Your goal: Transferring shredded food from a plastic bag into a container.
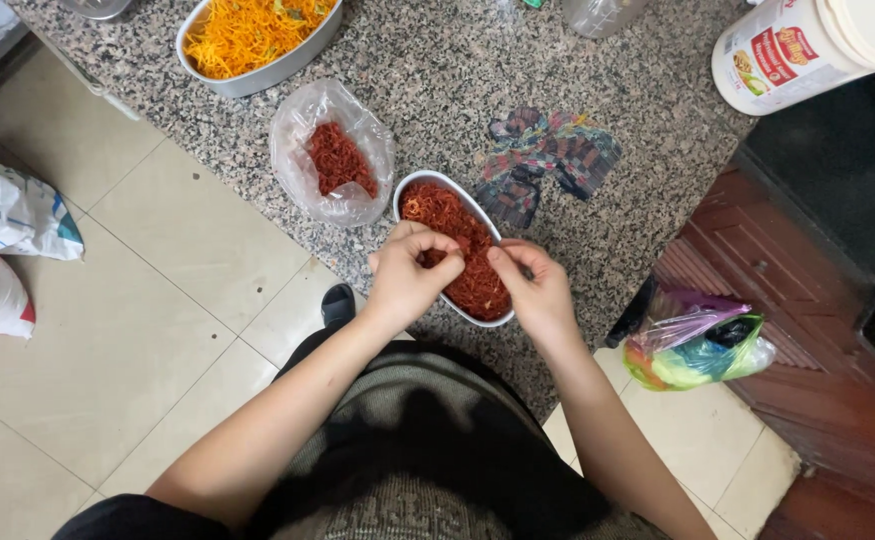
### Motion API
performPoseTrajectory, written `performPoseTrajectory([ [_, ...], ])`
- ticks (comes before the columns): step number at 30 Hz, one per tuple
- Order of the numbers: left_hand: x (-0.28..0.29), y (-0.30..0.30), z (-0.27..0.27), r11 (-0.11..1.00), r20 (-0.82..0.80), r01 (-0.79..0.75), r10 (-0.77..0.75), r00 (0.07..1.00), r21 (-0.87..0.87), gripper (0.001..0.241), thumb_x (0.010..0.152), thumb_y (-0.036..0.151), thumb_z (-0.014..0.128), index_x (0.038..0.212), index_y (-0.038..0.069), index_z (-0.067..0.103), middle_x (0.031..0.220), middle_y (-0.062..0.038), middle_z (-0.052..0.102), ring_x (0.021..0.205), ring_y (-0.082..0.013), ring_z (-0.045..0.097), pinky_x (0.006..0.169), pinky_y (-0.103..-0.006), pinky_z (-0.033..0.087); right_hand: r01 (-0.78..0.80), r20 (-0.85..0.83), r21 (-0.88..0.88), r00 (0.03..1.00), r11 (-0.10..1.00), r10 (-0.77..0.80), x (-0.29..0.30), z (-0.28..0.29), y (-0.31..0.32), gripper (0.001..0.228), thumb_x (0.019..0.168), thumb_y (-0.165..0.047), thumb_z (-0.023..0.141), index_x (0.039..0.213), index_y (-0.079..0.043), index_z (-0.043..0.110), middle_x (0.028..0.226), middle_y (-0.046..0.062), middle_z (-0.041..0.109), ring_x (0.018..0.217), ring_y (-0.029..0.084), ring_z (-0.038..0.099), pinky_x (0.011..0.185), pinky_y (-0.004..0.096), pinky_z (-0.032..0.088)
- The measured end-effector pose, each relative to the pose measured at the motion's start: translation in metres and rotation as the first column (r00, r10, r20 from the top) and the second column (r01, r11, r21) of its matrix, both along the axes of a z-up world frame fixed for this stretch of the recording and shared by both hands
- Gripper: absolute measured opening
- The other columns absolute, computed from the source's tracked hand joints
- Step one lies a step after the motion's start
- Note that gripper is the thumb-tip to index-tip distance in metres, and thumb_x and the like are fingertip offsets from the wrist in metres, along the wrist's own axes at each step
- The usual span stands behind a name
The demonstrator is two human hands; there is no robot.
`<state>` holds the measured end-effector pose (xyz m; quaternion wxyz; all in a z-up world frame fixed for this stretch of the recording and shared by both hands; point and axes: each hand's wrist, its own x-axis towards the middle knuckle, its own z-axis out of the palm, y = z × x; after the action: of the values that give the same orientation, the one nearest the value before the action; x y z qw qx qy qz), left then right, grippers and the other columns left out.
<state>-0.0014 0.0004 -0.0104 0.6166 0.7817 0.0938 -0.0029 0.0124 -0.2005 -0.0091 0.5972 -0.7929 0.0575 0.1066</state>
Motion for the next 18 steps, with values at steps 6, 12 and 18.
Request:
performPoseTrajectory([
  [6, -0.004, 0.0, 0.015, 0.975, 0.097, 0.074, -0.096, 0.991, 0.207, 0.019, 0.073, 0.032, 0.081, 0.085, 0.017, 0.08, 0.099, -0.002, 0.061, 0.108, -0.0215, 0.057, 0.094, -0.0395, 0.026, -0.082, 0.066, 0.019, 0.995, 0.996, 0.081, -0.003, 0.013, 0.015, 0.022, 0.094, -0.017, 0.073, 0.106, 0.0, 0.077, 0.123, 0.011, 0.068, 0.113, 0.018, 0.065, 0.1, 0.029, 0.048],
  [12, -0.003, 0.003, 0.02, 0.971, 0.096, 0.088, -0.112, 0.989, 0.223, 0.02, 0.072, 0.032, 0.08, 0.085, 0.017, 0.079, 0.099, -0.003, 0.058, 0.107, -0.0225, 0.056, 0.093, -0.038, 0.025, 0.053, 0.013, -0.004, 0.998, 0.999, -0.053, 0.005, 0.011, 0.009, 0.021, 0.094, -0.019, 0.071, 0.101, -0.001, 0.078, 0.124, 0.008, 0.069, 0.108, 0.017, 0.068, 0.095, 0.03, 0.054],
  [18, 0.0, 0.001, 0.018, 0.969, 0.063, 0.09, -0.107, 0.992, 0.23, 0.017, 0.077, 0.032, 0.079, 0.085, 0.017, 0.079, 0.096, -0.001, 0.06, 0.105, -0.0205, 0.056, 0.092, -0.0382, 0.025, -0.001, -0.036, 0.034, 0.999, 0.999, 0.002, 0.008, 0.016, -0.005, 0.019, 0.093, -0.018, 0.071, 0.1, -0.002, 0.079, 0.127, 0.007, 0.066, 0.111, 0.016, 0.066, 0.096, 0.031, 0.054],
])
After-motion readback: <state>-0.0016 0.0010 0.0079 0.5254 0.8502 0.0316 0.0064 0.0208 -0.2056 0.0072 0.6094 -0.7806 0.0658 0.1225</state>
